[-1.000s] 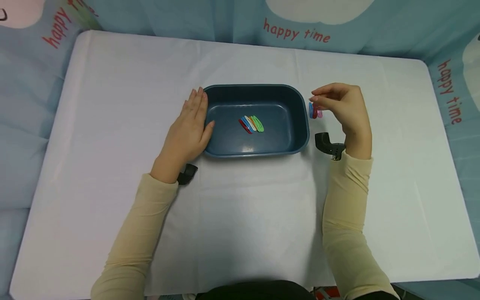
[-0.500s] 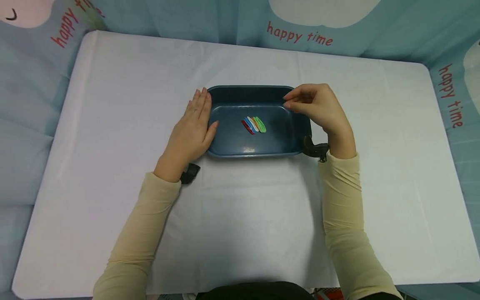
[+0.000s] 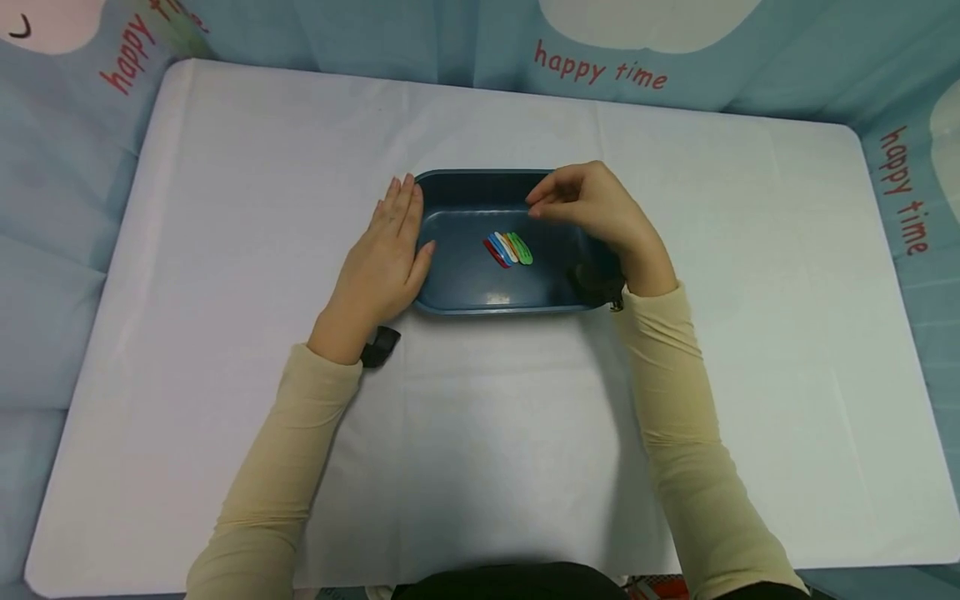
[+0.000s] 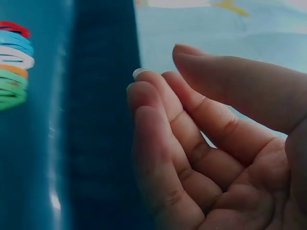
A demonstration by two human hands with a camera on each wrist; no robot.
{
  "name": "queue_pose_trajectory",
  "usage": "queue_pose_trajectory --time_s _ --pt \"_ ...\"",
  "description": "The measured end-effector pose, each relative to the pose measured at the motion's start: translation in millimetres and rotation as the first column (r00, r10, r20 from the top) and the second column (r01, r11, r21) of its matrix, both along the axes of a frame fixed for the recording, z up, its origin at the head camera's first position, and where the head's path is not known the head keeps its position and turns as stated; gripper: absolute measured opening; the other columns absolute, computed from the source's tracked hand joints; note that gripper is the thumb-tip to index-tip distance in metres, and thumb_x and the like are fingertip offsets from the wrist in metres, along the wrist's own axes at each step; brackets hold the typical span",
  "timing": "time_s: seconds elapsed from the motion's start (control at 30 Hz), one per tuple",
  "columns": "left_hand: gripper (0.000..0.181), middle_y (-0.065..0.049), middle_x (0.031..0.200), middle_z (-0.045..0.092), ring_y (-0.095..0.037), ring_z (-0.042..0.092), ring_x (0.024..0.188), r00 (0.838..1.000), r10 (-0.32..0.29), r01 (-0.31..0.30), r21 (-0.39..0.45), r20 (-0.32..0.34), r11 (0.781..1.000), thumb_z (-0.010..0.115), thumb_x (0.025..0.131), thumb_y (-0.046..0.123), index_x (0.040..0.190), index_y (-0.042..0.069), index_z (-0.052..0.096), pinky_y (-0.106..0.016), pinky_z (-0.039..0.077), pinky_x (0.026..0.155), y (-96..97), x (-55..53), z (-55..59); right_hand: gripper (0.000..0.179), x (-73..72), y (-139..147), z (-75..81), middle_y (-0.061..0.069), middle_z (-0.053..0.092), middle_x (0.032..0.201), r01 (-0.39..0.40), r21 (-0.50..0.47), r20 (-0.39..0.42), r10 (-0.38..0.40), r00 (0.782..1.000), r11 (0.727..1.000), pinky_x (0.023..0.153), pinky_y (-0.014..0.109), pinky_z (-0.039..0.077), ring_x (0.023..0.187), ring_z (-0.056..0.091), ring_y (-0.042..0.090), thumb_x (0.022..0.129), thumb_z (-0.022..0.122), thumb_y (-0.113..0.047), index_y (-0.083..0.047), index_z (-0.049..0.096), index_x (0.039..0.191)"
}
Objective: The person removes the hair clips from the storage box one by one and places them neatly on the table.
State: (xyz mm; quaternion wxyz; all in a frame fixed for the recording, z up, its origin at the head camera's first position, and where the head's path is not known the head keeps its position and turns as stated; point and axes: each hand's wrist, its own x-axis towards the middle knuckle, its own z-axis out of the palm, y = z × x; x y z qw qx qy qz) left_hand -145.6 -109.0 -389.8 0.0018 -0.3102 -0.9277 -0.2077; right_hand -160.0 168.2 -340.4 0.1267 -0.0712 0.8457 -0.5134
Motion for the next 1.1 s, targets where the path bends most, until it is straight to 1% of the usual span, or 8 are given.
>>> queue_pose_trajectory --time_s 0.1,0.17,0.27,0.4,0.6,0.77,0.9,1.1 --pt "0.061 -0.02 0.155 0.006 -0.027 0.0 0.143 1.0 0.0 0.0 -0.003 0.005 1.0 0.035 0.102 0.026 0.146 -0.01 0.012 -0.039 0.007 0.114 -0.3 -0.3 0.0 0.017 -3.5 -3.0 -8.6 0.004 0.068 0.082 -0.029 -0.026 0.046 0.03 0.998 0.999 0.072 0.024 0.05 0.076 0.063 0.017 0.086 0.065 0.0 0.012 0.066 0.098" --pt "0.062 -0.02 0.155 0.005 -0.026 -0.001 0.143 1.0 -0.003 0.003 0.002 0.005 1.0 0.035 0.102 0.026 0.147 -0.009 0.012 -0.039 0.007 0.114 0.0 -0.6 -0.3 0.015 -5.0 -3.5 -13.8 0.004 0.069 0.081 -0.039 -0.033 0.081 0.042 0.996 0.999 0.071 0.025 0.051 0.074 0.063 0.016 0.086 0.064 0.002 0.012 0.066 0.097" --pt "0.062 -0.02 0.155 0.006 -0.025 -0.002 0.143 1.0 -0.006 0.006 0.016 0.002 1.0 0.035 0.102 0.027 0.147 -0.009 0.012 -0.039 0.006 0.114 0.8 -1.1 -0.5 0.013 -6.9 -3.2 -19.1 0.004 0.069 0.082 -0.051 -0.009 0.127 0.052 0.991 0.999 0.07 0.027 0.051 0.072 0.062 0.016 0.087 0.062 0.001 0.009 0.067 0.097" --pt "0.062 -0.02 0.155 0.006 -0.026 -0.001 0.143 1.0 -0.004 0.004 0.019 -0.002 1.0 0.035 0.102 0.027 0.146 -0.01 0.012 -0.039 0.006 0.114 1.6 -1.6 -0.7 0.013 -9.3 -3.0 -22.7 0.007 0.068 0.085 -0.067 0.033 0.162 0.061 0.985 0.997 0.069 0.026 0.051 0.071 0.061 0.015 0.088 0.063 -0.001 0.008 0.067 0.097" --pt "0.062 -0.02 0.155 0.005 -0.028 0.0 0.143 1.0 0.007 -0.007 -0.005 0.014 1.0 0.034 0.102 0.027 0.146 -0.009 0.012 -0.039 0.006 0.114 0.8 -1.4 -0.4 0.013 -12.8 -3.4 -28.8 0.007 0.068 0.081 -0.099 0.072 0.188 0.083 0.979 0.992 0.067 0.023 0.049 0.07 0.06 0.013 0.086 0.064 -0.001 0.008 0.066 0.096" --pt "0.062 -0.02 0.155 0.005 -0.028 0.001 0.143 1.0 0.011 -0.011 -0.007 0.021 1.0 0.034 0.102 0.027 0.147 -0.009 0.012 -0.039 0.005 0.114 1.0 -0.8 1.2 0.013 -14.7 -3.2 -30.9 0.007 0.068 0.081 -0.1 0.125 0.215 0.072 0.974 0.987 0.066 0.023 0.049 0.071 0.061 0.013 0.085 0.064 0.0 0.008 0.066 0.096" --pt "0.062 -0.02 0.155 0.005 -0.028 0.001 0.143 1.0 0.01 -0.01 0.002 0.021 1.0 0.034 0.102 0.027 0.147 -0.009 0.012 -0.039 0.006 0.114 1.2 -0.7 0.9 0.013 -16.0 -3.6 -32.3 0.009 0.067 0.083 -0.11 0.202 0.239 0.06 0.969 0.973 0.064 0.022 0.047 0.071 0.058 0.013 0.085 0.066 -0.002 0.006 0.067 0.096" --pt "0.062 -0.02 0.155 0.005 -0.029 0.001 0.143 1.0 0.011 -0.011 -0.01 0.017 1.0 0.034 0.102 0.028 0.146 -0.009 0.012 -0.039 0.005 0.114 1.3 -1.1 0.2 0.015 -18.9 -4.3 -35.8 0.012 0.067 0.088 -0.141 0.272 0.264 0.067 0.962 0.952 0.062 0.021 0.047 0.072 0.058 0.012 0.084 0.069 -0.004 0.005 0.067 0.096"
